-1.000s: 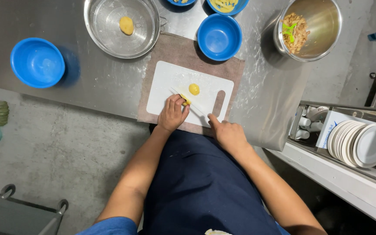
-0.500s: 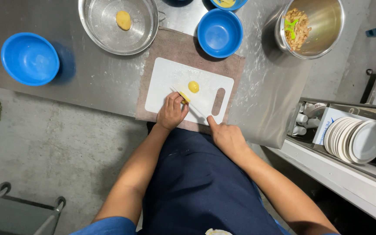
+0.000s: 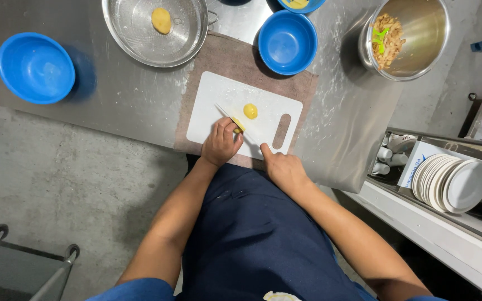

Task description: The person washes a white cutting board and a knife at a sink, then moves to a stainless steel preparation table. They place the board on the table and proceed to slice a peeled potato into thin rounds and then into strips using the knife.

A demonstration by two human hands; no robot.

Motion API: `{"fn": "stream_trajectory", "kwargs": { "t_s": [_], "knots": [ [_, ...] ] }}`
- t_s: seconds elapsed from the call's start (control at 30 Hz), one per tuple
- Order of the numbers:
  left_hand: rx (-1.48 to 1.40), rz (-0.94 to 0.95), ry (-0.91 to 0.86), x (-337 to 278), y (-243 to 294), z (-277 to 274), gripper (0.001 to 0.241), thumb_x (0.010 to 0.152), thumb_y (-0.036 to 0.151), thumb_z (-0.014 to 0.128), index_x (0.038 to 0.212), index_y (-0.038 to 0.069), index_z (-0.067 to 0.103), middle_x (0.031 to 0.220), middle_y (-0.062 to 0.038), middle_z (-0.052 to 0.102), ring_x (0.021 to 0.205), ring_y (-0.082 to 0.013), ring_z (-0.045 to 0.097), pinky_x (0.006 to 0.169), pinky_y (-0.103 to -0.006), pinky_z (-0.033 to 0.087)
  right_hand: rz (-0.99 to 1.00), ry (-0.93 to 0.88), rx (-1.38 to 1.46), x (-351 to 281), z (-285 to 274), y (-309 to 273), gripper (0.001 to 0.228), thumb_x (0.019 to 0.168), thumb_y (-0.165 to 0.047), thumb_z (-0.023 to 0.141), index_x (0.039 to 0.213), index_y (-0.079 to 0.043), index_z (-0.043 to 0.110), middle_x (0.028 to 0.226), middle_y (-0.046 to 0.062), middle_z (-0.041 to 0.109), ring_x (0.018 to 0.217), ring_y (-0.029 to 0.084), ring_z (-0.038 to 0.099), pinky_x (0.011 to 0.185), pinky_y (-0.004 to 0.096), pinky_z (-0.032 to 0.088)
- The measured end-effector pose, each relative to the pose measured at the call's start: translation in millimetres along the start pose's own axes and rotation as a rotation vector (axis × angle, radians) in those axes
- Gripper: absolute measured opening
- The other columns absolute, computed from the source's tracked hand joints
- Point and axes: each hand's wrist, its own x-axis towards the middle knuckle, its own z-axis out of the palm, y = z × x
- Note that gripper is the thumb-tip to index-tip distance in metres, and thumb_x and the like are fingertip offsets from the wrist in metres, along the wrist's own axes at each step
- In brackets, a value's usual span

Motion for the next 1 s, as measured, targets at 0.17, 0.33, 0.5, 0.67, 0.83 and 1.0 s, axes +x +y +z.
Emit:
{"fn": "stream_trajectory", "kwargs": {
  "t_s": [0.17, 0.33, 0.5, 0.67, 0.83, 1.0],
  "knots": [
    [-0.007, -0.001, -0.004, -1.5, -1.9, 3.3, 0.047, 0.086, 0.008, 0.079, 0.122, 0.000, 0.050, 0.121, -0.019, 0.054, 0.110, -0.0377, 0.060, 0.097, -0.0449, 0.055, -0.006, -0.034, 0.020, 18.4, 20.5, 6.2, 0.026, 0.095, -0.017, 0.055, 0.117, -0.007, 0.046, 0.066, 0.016, 0.069, 0.059, 0.037, 0.070, 0.051, 0.052, 0.053],
    [-0.022, -0.005, -0.007, -0.7, -2.6, 3.5, 0.047, 0.086, 0.009, 0.079, 0.122, 0.001, 0.049, 0.120, -0.019, 0.053, 0.111, -0.0376, 0.059, 0.097, -0.0448, 0.054, -0.008, -0.045, 0.040, 34.9, 39.1, 8.9, 0.031, 0.093, -0.019, 0.056, 0.119, -0.007, 0.044, 0.069, 0.016, 0.070, 0.062, 0.038, 0.070, 0.052, 0.053, 0.053],
    [-0.018, 0.032, -0.007, 3.3, -0.3, -1.0, 0.046, 0.087, 0.009, 0.079, 0.121, 0.001, 0.049, 0.120, -0.018, 0.054, 0.111, -0.0359, 0.059, 0.099, -0.0445, 0.053, -0.007, -0.027, 0.053, 53.8, 56.4, 12.2, 0.025, 0.098, -0.019, 0.052, 0.118, -0.008, 0.045, 0.075, 0.016, 0.070, 0.066, 0.038, 0.071, 0.054, 0.053, 0.054],
    [0.008, 0.032, -0.001, 3.4, -1.0, 0.6, 0.044, 0.087, 0.010, 0.078, 0.119, 0.001, 0.049, 0.118, -0.018, 0.054, 0.111, -0.0362, 0.060, 0.099, -0.0439, 0.054, -0.010, -0.034, 0.018, 61.9, 69.9, 13.9, 0.026, 0.100, -0.019, 0.049, 0.123, -0.008, 0.044, 0.078, 0.017, 0.069, 0.066, 0.037, 0.072, 0.055, 0.051, 0.055],
    [0.010, 0.029, 0.029, 5.5, 0.9, 0.8, 0.040, 0.087, 0.009, 0.078, 0.116, 0.000, 0.051, 0.116, -0.018, 0.055, 0.107, -0.0363, 0.060, 0.095, -0.0438, 0.055, 0.006, 0.009, 0.034, 57.3, 70.7, 11.9, 0.035, 0.100, -0.017, 0.049, 0.133, -0.008, 0.042, 0.078, 0.018, 0.069, 0.064, 0.038, 0.070, 0.053, 0.052, 0.055],
    [0.018, 0.023, 0.055, 6.4, 2.7, -1.0, 0.038, 0.086, 0.009, 0.077, 0.112, 0.002, 0.051, 0.114, -0.018, 0.055, 0.106, -0.0365, 0.060, 0.093, -0.0443, 0.055, 0.012, 0.075, 0.101, 52.0, 67.3, 9.8, 0.054, 0.094, -0.016, 0.057, 0.143, -0.010, 0.036, 0.078, 0.020, 0.068, 0.060, 0.040, 0.068, 0.053, 0.054, 0.054]
  ]
}}
